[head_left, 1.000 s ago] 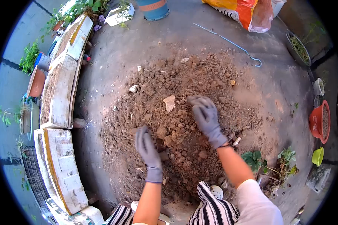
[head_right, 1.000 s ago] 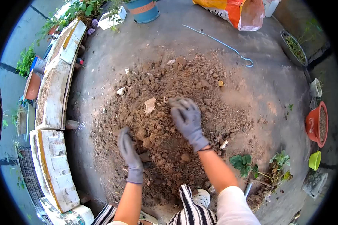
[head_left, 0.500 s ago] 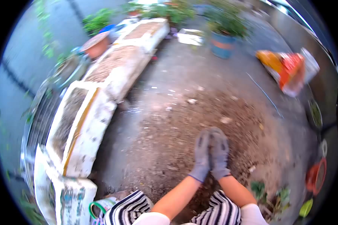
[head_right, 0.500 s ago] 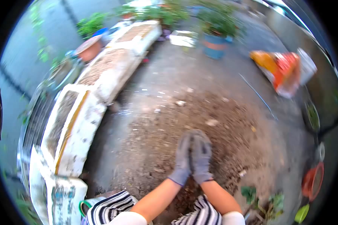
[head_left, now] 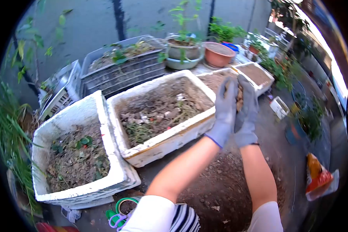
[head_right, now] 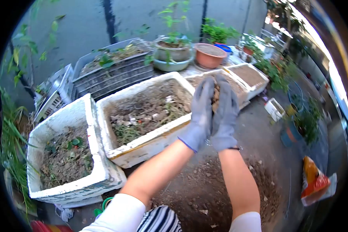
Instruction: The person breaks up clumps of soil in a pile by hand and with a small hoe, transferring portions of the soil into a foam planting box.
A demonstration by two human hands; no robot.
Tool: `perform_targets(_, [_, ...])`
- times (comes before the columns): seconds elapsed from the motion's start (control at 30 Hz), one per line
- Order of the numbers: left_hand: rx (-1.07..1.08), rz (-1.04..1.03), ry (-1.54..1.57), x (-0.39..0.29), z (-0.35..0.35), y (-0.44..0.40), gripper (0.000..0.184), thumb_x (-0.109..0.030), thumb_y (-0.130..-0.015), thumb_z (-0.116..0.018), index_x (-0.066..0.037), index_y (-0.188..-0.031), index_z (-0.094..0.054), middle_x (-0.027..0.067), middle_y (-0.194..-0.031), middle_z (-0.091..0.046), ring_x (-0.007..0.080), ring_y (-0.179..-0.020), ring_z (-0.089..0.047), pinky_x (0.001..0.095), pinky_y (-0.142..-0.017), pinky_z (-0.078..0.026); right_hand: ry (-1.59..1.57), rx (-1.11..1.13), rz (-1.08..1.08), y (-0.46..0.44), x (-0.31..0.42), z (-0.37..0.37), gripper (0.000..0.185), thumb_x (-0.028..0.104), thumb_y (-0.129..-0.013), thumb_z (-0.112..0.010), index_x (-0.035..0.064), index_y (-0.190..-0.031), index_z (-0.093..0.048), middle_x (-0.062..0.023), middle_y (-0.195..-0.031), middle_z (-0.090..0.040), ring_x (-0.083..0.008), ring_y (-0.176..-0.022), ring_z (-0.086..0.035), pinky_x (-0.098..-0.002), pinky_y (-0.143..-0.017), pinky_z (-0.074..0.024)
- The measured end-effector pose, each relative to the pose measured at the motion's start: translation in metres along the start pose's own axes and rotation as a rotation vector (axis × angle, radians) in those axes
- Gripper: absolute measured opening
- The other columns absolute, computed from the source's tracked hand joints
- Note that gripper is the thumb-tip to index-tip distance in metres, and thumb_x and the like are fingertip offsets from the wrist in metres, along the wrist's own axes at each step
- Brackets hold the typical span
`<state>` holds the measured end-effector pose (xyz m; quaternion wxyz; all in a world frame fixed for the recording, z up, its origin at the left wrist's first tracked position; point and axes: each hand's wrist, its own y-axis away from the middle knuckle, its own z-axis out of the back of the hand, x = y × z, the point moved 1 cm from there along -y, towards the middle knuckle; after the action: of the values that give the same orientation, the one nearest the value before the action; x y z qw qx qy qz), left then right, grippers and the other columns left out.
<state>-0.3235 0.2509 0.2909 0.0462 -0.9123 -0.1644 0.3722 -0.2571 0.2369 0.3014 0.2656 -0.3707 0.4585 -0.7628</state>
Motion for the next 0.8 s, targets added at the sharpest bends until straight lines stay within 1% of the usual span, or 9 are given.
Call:
perform_targets(0.07, [0.021,-0.081,-0.083,-0.036,0.039,-0.037,0.044,-0.035,-0.095,-0.059,-0.003,-0.126,-0.056,0.0059,-0.115,-0.061,0.0135,-0.102,-0.057,0.028,-0.091,-0.046,-0.095,-0.036,-0.012,-0.011,0.001,-0.066,0.034,0.017,-0.097,-0.047,0.0011,-0.125,-0.055,-0.0134,-0.127,-0.057,-0.0273,-0.114,-0.057,-0.0364,-0.099,-0.0443])
perform_targets(0.17, [-0.014,0.132,-0.169,-0.081,0.105,-0.071,0.043,-0.035,-0.095,-0.057,-0.005,-0.124,-0.056,0.0079,-0.112,-0.061,0.0172,-0.098,-0.058,0.0327,-0.088,-0.047,-1.169,-0.074,-0.978,-0.014,0.029,-0.156,0.041,0.035,-0.097,-0.05,0.0057,-0.125,-0.056,-0.0086,-0.119,-0.059,-0.0179,-0.104,-0.057,-0.0312,-0.089,-0.0472])
perform_targets(0.27, [0.124,0.299,-0.709,-0.103,0.196,-0.088,0.045,-0.038,-0.098,-0.048,-0.004,-0.127,-0.055,0.0121,-0.115,-0.062,0.0193,-0.102,-0.057,0.0335,-0.092,-0.045,-1.191,0.197,-1.245,0.021,0.052,-0.207,0.042,0.043,-0.098,-0.047,0.0092,-0.121,-0.055,-0.0063,-0.113,-0.058,-0.0166,-0.095,-0.056,-0.0326,-0.082,-0.0491])
perform_targets(0.37, [0.497,0.373,-1.22,-0.135,0.264,-0.08,0.052,-0.043,-0.102,-0.038,-0.003,-0.129,-0.055,0.0159,-0.121,-0.063,0.0229,-0.107,-0.057,0.035,-0.097,-0.042,-1.228,0.426,-1.285,0.069,0.05,-0.233,0.043,0.044,-0.096,-0.048,0.0093,-0.12,-0.056,-0.0058,-0.114,-0.058,-0.0175,-0.099,-0.055,-0.0349,-0.085,-0.0483])
perform_targets(0.43, [0.725,0.563,-1.553,-0.16,0.287,-0.079,0.056,-0.047,-0.1,-0.037,-0.004,-0.131,-0.055,0.0161,-0.129,-0.06,0.0271,-0.112,-0.057,0.0371,-0.099,-0.041,-0.982,0.978,-1.359,0.063,0.062,-0.212,0.036,0.033,-0.097,-0.046,0.013,-0.124,-0.058,-0.0031,-0.12,-0.059,-0.0171,-0.108,-0.057,-0.0362,-0.088,-0.0478])
perform_targets(0.47, [0.858,0.644,-1.774,-0.166,0.291,-0.083,0.059,-0.051,-0.099,-0.038,-0.005,-0.132,-0.054,0.0159,-0.132,-0.058,0.0291,-0.115,-0.057,0.0381,-0.1,-0.04,-0.977,0.98,-1.369,0.057,0.064,-0.202,0.036,0.033,-0.097,-0.046,0.013,-0.124,-0.058,-0.0031,-0.12,-0.059,-0.0171,-0.108,-0.057,-0.0362,-0.088,-0.0478])
perform_targets(0.53, [0.685,0.838,-1.853,-0.182,0.257,-0.084,0.069,-0.059,-0.09,-0.044,-0.006,-0.133,-0.054,0.0187,-0.134,-0.056,0.0338,-0.123,-0.053,0.0405,-0.103,-0.039,-0.809,1.029,-1.105,0.049,0.062,-0.182,0.04,0.03,-0.097,-0.044,0.0143,-0.132,-0.055,-0.0035,-0.129,-0.055,-0.0172,-0.121,-0.05,-0.0379,-0.096,-0.0438])
perform_targets(0.6, [0.526,0.654,-1.954,-0.163,0.24,-0.098,0.067,-0.056,-0.09,-0.047,-0.005,-0.132,-0.055,0.0193,-0.133,-0.056,0.0334,-0.121,-0.053,0.0406,-0.102,-0.04,-0.85,0.96,-0.826,0.044,0.04,-0.144,0.046,0.035,-0.098,-0.046,0.014,-0.138,-0.051,-0.0043,-0.142,-0.047,-0.0189,-0.133,-0.041,-0.0376,-0.106,-0.0357])
perform_targets(0.8, [0.779,0.237,-1.411,-0.067,0.117,-0.082,0.053,-0.04,-0.096,-0.052,0.0,-0.129,-0.057,0.0146,-0.127,-0.061,0.0233,-0.118,-0.056,0.0345,-0.103,-0.04,-0.7,0.429,-1.111,0.109,-0.054,0.085,0.045,0.035,-0.101,-0.047,0.0063,-0.136,-0.052,-0.0057,-0.133,-0.055,-0.0173,-0.125,-0.049,-0.0344,-0.106,-0.0381])
